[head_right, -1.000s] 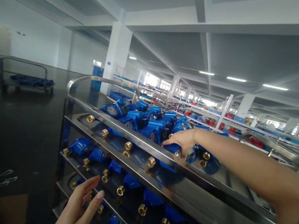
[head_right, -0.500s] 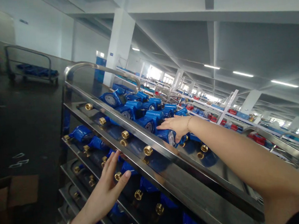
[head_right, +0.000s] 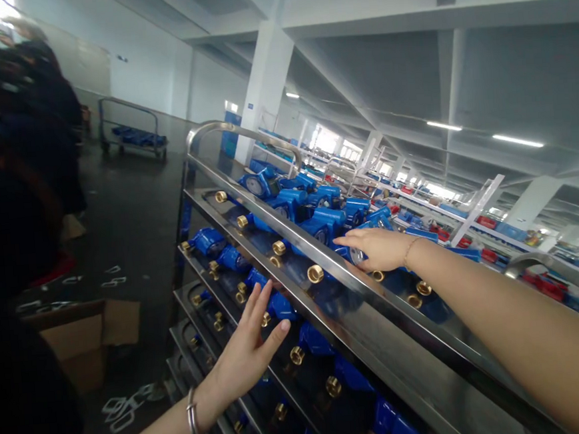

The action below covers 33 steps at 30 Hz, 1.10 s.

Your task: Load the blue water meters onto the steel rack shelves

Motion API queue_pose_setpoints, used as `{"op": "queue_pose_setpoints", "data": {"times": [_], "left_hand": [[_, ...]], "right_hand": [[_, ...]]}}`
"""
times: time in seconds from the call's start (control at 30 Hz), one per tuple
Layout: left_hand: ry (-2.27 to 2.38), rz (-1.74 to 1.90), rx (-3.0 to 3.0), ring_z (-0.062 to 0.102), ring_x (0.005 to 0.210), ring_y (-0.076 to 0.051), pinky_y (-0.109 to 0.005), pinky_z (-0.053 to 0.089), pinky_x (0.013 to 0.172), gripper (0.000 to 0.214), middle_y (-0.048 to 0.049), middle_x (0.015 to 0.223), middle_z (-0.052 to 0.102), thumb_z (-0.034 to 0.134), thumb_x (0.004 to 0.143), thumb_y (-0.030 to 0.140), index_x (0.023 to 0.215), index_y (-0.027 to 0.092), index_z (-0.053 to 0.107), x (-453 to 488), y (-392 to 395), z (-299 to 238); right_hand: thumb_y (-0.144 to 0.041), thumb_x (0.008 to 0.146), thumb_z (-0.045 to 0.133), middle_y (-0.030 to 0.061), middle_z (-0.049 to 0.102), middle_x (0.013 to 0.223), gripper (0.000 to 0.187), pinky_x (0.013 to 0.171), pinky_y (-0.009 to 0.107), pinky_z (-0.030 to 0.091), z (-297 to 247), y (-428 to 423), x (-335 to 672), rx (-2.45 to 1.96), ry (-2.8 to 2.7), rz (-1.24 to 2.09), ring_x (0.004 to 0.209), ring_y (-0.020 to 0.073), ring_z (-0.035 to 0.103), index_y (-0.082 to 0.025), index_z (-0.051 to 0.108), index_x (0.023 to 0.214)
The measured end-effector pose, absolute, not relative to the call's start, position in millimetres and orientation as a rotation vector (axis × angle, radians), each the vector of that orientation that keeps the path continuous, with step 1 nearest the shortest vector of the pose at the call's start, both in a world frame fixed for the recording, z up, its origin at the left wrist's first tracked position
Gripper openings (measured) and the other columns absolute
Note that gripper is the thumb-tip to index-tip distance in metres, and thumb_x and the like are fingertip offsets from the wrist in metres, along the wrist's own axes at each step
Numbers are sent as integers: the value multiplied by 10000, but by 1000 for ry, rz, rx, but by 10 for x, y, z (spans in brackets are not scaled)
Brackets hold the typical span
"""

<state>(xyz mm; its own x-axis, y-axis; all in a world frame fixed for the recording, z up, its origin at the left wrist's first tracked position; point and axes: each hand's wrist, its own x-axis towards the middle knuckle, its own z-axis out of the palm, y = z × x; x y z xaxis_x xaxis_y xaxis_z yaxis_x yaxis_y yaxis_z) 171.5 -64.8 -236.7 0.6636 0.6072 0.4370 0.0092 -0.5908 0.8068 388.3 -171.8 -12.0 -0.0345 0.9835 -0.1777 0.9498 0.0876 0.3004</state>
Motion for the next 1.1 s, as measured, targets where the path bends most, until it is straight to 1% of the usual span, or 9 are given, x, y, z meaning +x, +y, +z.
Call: {"op": "queue_pose_setpoints", "data": {"times": [0.07, 0.17, 0.33, 0.43, 0.57, 0.7, 0.83, 0.97, 1.1], "left_hand": [[524, 932, 2011, 85, 1366, -289, -484, 298, 1055, 686, -96, 1509, 71, 446, 860, 478, 1422, 270, 112, 1622, -575, -2449], [633, 933, 1931, 135, 1365, -256, -464, 236, 1090, 644, -75, 1496, 155, 420, 863, 489, 1410, 263, 165, 1476, -419, -2628], [793, 764, 1824, 267, 1324, -263, -434, 283, 1071, 605, -113, 1457, 243, 378, 856, 464, 1377, 181, 257, 1252, -247, -3137], [839, 623, 1807, 353, 1279, -256, -408, 285, 1069, 551, -121, 1376, 390, 372, 844, 421, 1314, 134, 371, 1068, -289, -3544], [835, 380, 1774, 549, 1091, -237, -338, 419, 949, 445, -108, 1189, 584, 371, 833, 376, 1167, 122, 522, 725, -512, -3994], [797, 217, 1770, 618, 924, -198, -271, 469, 826, 349, -44, 1007, 672, 409, 823, 379, 1024, 175, 608, 361, -815, -4184], [944, 183, 1751, 621, 840, -188, -268, 468, 754, 307, -10, 903, 679, 420, 806, 340, 990, 208, 627, -1, -1142, -4198], [1265, 250, 1617, 624, 798, -200, -276, 470, 707, 281, -12, 862, 687, 477, 765, 323, 972, 242, 649, -429, -1538, -4189], [1629, 382, 1362, 624, 830, -219, -291, 476, 714, 268, -21, 897, 688, 502, 750, 338, 953, 251, 654, -988, -2126, -4185]], "right_hand": [[-318, 809, 521, 60, 383, 1390, 611, 1057, 366, 335, -87, -1737, 3839, 1917, 2018, 141, 1234, 216, 417, -245, 307, 1377], [-339, 816, 510, 52, 380, 1396, 599, 1060, 395, 338, -18, -1744, 3761, 1931, 2022, 163, 1244, 226, 408, -249, 312, 1375], [-435, 813, 525, 38, 476, 1323, 558, 991, 465, 412, 89, -1620, 3590, 1899, 1955, 267, 1170, 257, 486, -281, 387, 1332], [-438, 822, 515, 39, 524, 1276, 495, 951, 497, 437, 177, -1446, 3399, 1869, 1936, 392, 1125, 275, 523, -286, 448, 1288], [-441, 813, 528, 50, 572, 1213, 479, 906, 526, 454, 346, -1074, 2957, 1808, 2007, 553, 1077, 306, 552, -272, 490, 1259], [-499, 781, 550, 9, 615, 1124, 502, 880, 523, 459, 374, -528, 2321, 1628, 2217, 719, 1033, 296, 575, -282, 515, 1232], [-428, 784, 578, -3, 616, 1108, 451, 931, 507, 425, 35, -63, 1538, 1338, 2648, 696, 1067, 292, 554, -273, 536, 1205], [-335, 818, 547, 59, 591, 1172, 407, 936, 466, 442, -592, -38, 783, 894, 3045, 460, 1077, 283, 550, -225, 526, 1210], [-303, 840, 514, 50, 600, 1156, 372, 918, 448, 461, -1261, -264, 251, 427, 3246, 149, 1028, 245, 568, -241, 513, 1207]]}}
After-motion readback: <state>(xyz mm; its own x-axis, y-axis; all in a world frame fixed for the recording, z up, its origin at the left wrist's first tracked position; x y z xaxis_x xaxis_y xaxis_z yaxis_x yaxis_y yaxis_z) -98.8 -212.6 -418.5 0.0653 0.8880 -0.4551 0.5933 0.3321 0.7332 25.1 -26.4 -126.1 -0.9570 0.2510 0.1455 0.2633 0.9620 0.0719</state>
